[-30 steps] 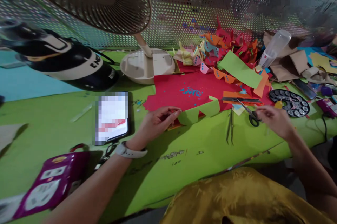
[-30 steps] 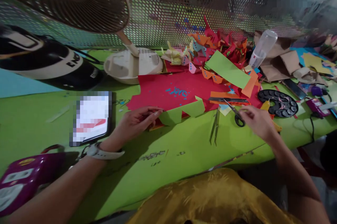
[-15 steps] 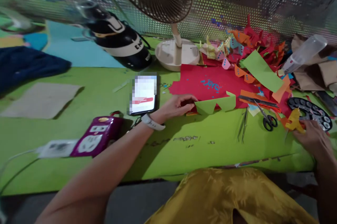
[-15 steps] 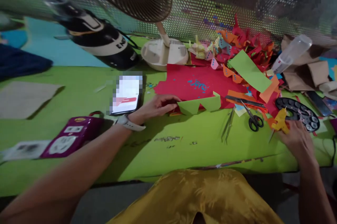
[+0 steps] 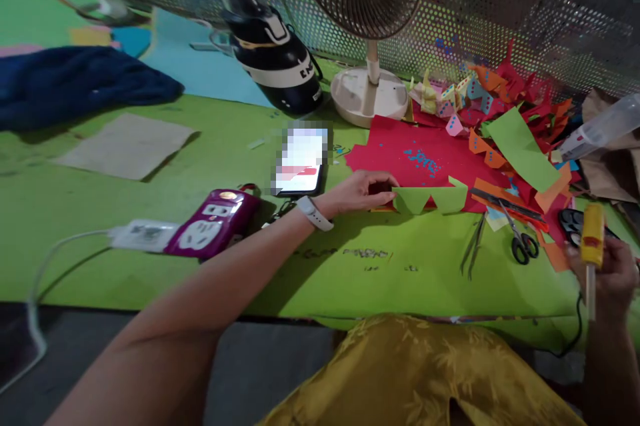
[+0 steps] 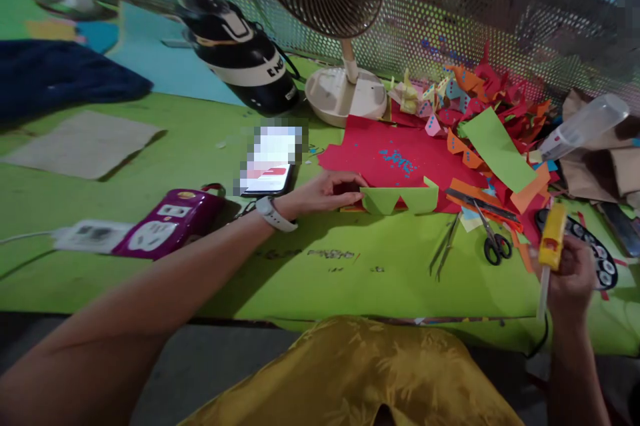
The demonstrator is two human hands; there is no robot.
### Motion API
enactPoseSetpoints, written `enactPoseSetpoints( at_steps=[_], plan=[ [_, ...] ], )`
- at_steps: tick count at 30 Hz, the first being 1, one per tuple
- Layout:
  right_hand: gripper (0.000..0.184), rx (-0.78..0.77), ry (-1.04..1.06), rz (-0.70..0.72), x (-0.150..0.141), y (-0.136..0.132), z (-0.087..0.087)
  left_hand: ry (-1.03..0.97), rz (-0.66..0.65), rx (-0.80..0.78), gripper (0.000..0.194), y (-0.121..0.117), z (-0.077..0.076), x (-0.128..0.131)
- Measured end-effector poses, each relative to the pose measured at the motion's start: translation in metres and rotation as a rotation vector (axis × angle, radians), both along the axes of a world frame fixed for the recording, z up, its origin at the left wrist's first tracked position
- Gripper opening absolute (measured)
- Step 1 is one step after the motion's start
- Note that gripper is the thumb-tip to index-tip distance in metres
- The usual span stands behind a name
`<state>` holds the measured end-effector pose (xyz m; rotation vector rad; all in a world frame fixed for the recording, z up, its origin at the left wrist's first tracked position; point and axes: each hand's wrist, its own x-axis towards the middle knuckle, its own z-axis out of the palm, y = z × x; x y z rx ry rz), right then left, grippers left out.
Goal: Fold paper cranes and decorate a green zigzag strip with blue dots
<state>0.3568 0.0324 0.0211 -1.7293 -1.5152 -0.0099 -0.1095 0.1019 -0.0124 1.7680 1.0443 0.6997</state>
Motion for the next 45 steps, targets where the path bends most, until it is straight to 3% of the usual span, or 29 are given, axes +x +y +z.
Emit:
enactPoseSetpoints(
  at_steps=[2, 5, 7, 11, 19, 45],
  plan=[
    [0.037, -0.058, 0.053, 0.232, -0.037, 0.007, 0.009, -0.03, -0.021, -0.006, 0.026, 0.001, -0.001, 0.0],
    [0.018, -0.214, -0.04, 0.595, -0.094, 0.017, 0.02, -0.041, -0.027, -0.018, 0.026, 0.002, -0.002, -0.001],
    [0.018, -0.242, -0.103, 0.784, -0.126, 0.023, 0.021, -0.044, -0.025, -0.03, 0.026, 0.002, -0.003, -0.002],
    [0.021, -0.249, -0.123, 0.982, -0.166, 0.034, 0.011, -0.066, -0.022, -0.016, 0.024, 0.002, -0.003, -0.001],
    [0.023, -0.129, -0.192, 1.073, -0.19, 0.045, -0.003, -0.078, -0.053, 0.006, 0.021, 0.002, -0.001, 0.0],
    [0.022, -0.218, -0.224, 1.055, -0.196, 0.046, -0.014, -0.038, -0.068, 0.081, 0.02, 0.002, 0.0, 0.0]
  ],
)
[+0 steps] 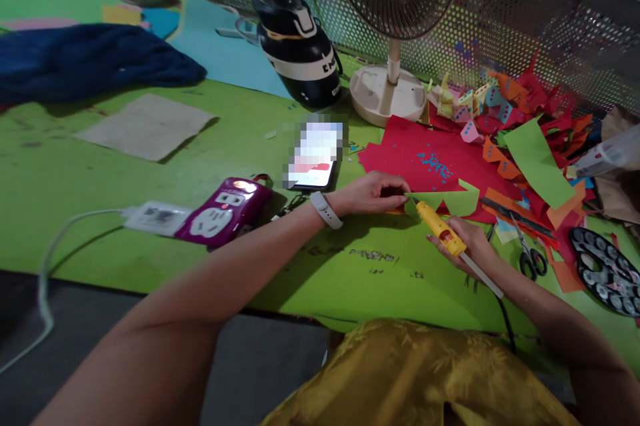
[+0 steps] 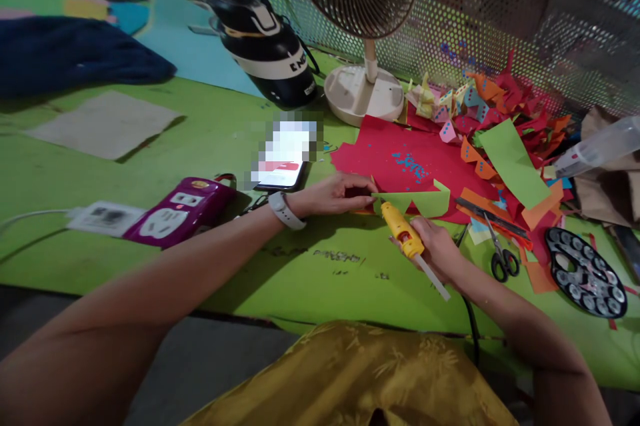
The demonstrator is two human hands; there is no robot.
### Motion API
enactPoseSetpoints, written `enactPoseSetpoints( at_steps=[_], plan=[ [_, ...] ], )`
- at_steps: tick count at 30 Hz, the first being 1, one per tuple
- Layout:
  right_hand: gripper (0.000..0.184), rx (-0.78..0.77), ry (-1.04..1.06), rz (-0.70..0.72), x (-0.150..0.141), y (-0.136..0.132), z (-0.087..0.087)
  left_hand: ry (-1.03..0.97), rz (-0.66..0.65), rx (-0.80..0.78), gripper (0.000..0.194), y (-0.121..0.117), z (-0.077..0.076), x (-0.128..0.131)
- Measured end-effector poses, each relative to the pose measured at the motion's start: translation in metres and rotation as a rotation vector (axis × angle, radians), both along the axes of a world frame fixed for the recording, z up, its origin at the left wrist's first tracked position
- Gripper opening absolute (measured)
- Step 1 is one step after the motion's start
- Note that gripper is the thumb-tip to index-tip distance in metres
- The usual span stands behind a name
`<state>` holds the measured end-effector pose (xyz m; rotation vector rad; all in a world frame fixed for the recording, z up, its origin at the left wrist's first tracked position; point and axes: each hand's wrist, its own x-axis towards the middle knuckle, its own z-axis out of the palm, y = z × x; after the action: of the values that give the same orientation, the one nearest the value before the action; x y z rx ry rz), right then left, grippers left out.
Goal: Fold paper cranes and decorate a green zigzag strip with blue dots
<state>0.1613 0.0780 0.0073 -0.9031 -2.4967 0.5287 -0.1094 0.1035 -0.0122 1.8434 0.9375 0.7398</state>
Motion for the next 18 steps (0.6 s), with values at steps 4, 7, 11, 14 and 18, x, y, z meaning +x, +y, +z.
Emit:
enactPoseSetpoints(
  at_steps=[4, 7, 11, 14, 18],
  plan=[
    [0.023, 0.02, 0.027, 0.017, -0.0005, 0.0002, 0.0003, -0.002, 0.006, -0.02, 0.019, -0.0005, 0.0003, 0.0006],
    [0.021, 0.023, 0.019, 0.015, 0.0008, 0.0005, -0.0021, 0.003, 0.011, -0.026, 0.02, -0.0007, 0.0004, 0.0009],
    [0.024, 0.003, -0.01, 0.002, 0.0021, 0.0005, -0.0041, 0.002, 0.008, -0.028, 0.02, -0.0006, -0.0004, 0.0007],
    [0.027, -0.004, -0.02, -0.014, 0.0016, 0.0003, -0.0034, 0.006, 0.012, -0.015, 0.02, -0.0003, -0.0013, 0.0003],
    [0.022, 0.016, 0.006, 0.001, 0.001, 0.0006, -0.0038, 0.017, 0.017, 0.01, 0.021, 0.0, -0.0022, 0.0002]
  ],
)
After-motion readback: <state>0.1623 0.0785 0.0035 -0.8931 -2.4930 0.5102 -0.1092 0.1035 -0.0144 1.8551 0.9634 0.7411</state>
